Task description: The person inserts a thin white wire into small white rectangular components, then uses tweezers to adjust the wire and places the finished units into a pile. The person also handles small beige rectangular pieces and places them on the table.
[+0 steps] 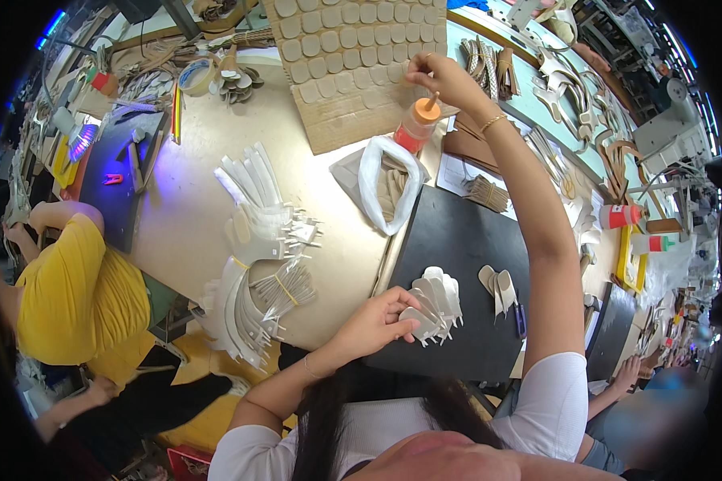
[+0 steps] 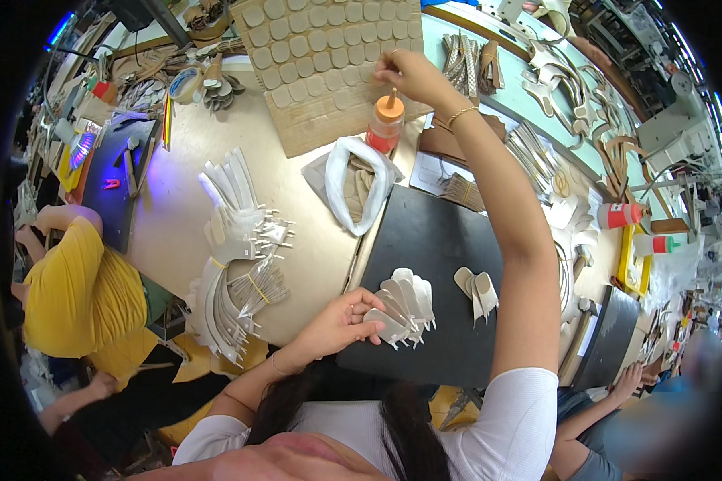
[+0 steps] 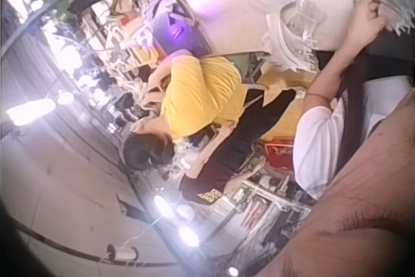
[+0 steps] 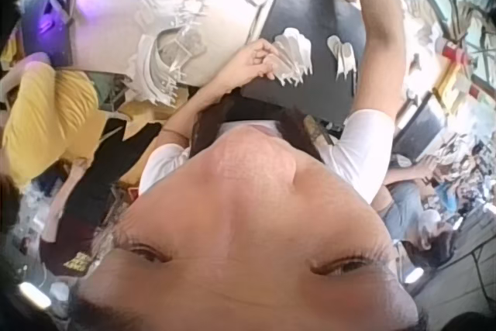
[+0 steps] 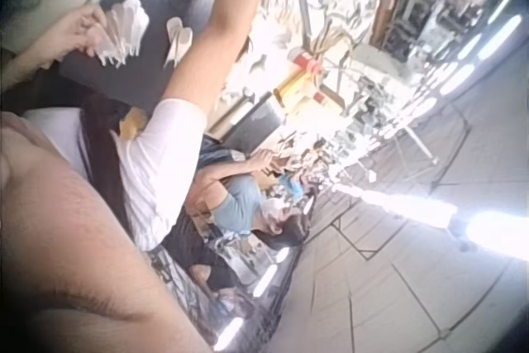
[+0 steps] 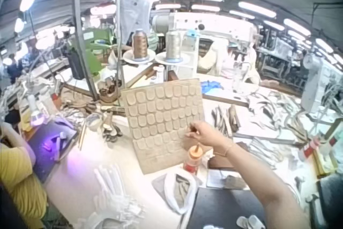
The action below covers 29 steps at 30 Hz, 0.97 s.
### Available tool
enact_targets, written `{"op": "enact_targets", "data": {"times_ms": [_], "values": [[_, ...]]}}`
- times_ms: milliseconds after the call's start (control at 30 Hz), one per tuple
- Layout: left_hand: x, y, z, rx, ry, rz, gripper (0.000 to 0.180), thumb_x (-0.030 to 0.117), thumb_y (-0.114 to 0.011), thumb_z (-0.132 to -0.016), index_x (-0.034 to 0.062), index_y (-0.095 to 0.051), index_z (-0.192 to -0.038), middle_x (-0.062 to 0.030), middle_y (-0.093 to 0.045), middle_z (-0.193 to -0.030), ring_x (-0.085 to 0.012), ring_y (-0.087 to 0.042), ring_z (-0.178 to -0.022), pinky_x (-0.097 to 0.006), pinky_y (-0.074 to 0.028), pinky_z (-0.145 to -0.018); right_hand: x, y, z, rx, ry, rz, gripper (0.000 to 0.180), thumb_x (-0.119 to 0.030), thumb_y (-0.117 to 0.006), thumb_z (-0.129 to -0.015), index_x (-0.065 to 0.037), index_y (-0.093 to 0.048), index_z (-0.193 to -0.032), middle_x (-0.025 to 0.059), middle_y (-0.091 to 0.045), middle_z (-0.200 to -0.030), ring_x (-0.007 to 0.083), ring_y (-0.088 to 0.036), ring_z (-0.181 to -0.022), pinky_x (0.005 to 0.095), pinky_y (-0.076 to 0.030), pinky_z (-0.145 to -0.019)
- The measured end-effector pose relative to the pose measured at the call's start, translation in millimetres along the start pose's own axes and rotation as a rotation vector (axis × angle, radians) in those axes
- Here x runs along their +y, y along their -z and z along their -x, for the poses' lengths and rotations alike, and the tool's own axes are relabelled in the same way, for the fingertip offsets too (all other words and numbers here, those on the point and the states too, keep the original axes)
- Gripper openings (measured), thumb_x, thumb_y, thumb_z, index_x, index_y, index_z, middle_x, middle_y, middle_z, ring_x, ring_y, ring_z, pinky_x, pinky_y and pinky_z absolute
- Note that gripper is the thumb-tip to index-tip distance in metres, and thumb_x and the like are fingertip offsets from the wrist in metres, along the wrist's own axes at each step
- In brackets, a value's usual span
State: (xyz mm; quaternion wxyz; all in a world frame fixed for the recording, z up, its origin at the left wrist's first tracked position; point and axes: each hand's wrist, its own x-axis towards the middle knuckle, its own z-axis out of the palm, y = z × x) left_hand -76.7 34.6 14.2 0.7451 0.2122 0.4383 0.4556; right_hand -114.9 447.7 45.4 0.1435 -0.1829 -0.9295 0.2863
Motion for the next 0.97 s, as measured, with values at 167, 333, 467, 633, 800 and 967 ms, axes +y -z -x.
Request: {"op": "enact_targets", "data": {"times_ms": [167,333,467,633,800,967], "values": [[-3.0,-6.5,5.5,0.011,-0.078,0.003,0.027,0.004,-0.066,-0.098,0.0024,-0.053,-0.121,-0.0084,-0.068,-0.108,-0.0126,-0.070,-0.085,-0.024,-0.051,-0.070,-19.7,22.5,42.7,0.262,-0.012,-0.331,0.018,-0.019,-0.068,-0.099,-0.003,-0.063,-0.105,0.0013,-0.068,-0.090,0.0114,-0.064,-0.086,0.0272,-0.052,-0.082],[-5.2,-9.8,11.7,0.019,-0.134,-0.001,0.026,0.003,-0.066,-0.098,0.0021,-0.053,-0.121,-0.0090,-0.069,-0.107,-0.0143,-0.071,-0.086,-0.024,-0.052,-0.072,-65.3,51.9,122.0,0.212,-0.242,-0.508,0.025,-0.019,-0.068,-0.100,-0.002,-0.069,-0.118,0.0000,-0.070,-0.110,0.0067,-0.062,-0.099,0.0233,-0.048,-0.091],[-2.6,-13.7,17.7,0.042,-0.169,-0.033,0.028,0.003,-0.064,-0.099,0.0014,-0.051,-0.124,-0.0114,-0.069,-0.110,-0.0156,-0.071,-0.087,-0.025,-0.053,-0.074,-98.0,60.0,188.9,0.200,-0.349,-0.961,0.023,-0.012,-0.068,-0.097,0.001,-0.072,-0.116,0.0039,-0.073,-0.108,0.0094,-0.066,-0.097,0.0261,-0.053,-0.092],[1.5,-24.7,26.6,0.117,-0.267,-0.043,0.030,0.003,-0.063,-0.099,-0.0003,-0.052,-0.127,-0.0139,-0.070,-0.107,-0.0184,-0.072,-0.087,-0.027,-0.055,-0.076,-125.8,57.2,264.7,0.183,-0.399,-0.879,0.028,-0.008,-0.071,-0.095,0.002,-0.069,-0.121,0.0073,-0.073,-0.115,0.0134,-0.067,-0.102,0.0300,-0.052,-0.096],[3.7,-42.1,29.9,0.203,-0.368,-0.036,0.032,0.002,-0.062,-0.099,-0.0014,-0.052,-0.129,-0.0143,-0.070,-0.103,-0.0202,-0.073,-0.085,-0.029,-0.057,-0.078,-150.5,33.8,323.4,0.256,-0.300,-0.925,0.017,-0.009,-0.071,-0.096,0.001,-0.069,-0.110,0.0077,-0.072,-0.107,0.0157,-0.068,-0.103,0.0318,-0.053,-0.094],[1.5,-57.3,35.9,0.223,-0.482,-0.101,0.043,0.004,-0.062,-0.100,-0.0032,-0.047,-0.140,-0.0154,-0.068,-0.111,-0.0211,-0.073,-0.090,-0.030,-0.057,-0.082,-177.7,1.8,374.3,0.256,-0.286,-1.084,0.017,-0.010,-0.068,-0.099,-0.001,-0.066,-0.113,0.0095,-0.071,-0.111,0.0202,-0.068,-0.105,0.0339,-0.053,-0.097]]}}
